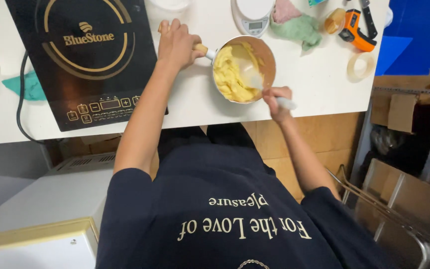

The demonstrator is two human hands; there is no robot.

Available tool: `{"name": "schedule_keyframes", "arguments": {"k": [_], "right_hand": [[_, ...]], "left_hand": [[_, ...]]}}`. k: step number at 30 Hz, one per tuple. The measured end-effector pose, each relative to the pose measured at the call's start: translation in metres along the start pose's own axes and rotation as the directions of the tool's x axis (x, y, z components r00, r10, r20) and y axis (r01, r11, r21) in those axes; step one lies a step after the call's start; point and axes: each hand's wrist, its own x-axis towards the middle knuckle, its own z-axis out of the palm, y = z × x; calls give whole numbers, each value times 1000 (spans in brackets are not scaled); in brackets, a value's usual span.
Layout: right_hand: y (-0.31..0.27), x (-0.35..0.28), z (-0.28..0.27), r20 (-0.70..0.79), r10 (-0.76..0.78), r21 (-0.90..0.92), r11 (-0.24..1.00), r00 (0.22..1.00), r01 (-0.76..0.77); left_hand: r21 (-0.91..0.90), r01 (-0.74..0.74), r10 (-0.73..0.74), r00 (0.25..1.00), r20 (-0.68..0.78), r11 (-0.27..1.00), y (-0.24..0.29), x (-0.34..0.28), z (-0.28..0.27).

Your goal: Stirring a thick yellow mixture in a saucepan over an induction heater in a kitchen setting.

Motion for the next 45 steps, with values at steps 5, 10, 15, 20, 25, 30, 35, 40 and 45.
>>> {"name": "schedule_keyframes", "arguments": {"k": [5, 10, 15, 20, 25, 30, 35, 40, 45], "right_hand": [[-62, 55, 0, -112, -16, 368, 928, 994, 57], [-8, 43, 25, -101, -219, 366, 899, 971, 241], [22, 16, -37, 52, 202, 383, 901, 978, -206], [-41, 80, 9, -98, -69, 411, 906, 993, 103], [27, 36, 17, -55, -6, 149, 989, 998, 14], [-23, 49, -33, 57, 89, 270, 957, 994, -101], [-51, 90, 31, -24, -141, 462, 877, 990, 136], [23, 41, 14, 69, -32, 67, 997, 997, 27], [-3, 50, -38, 166, 89, 136, 984, 982, -113]], "left_hand": [[41, -82, 83, 996, -18, 996, -12, 11, 17], [14, -132, 132, 991, 18, 991, -16, 24, 14], [-7, -130, 130, 991, -21, 991, -16, 27, 27], [14, -140, 140, 989, -39, 990, -20, 29, 20], [-18, -139, 139, 990, -9, 990, -21, 34, 15], [-29, -133, 132, 991, -37, 991, -27, 30, 29], [-3, -133, 133, 991, -18, 991, -22, 27, 27], [12, -123, 124, 992, -24, 992, -21, 30, 19], [-5, -127, 126, 991, -45, 992, -23, 30, 23]]}}
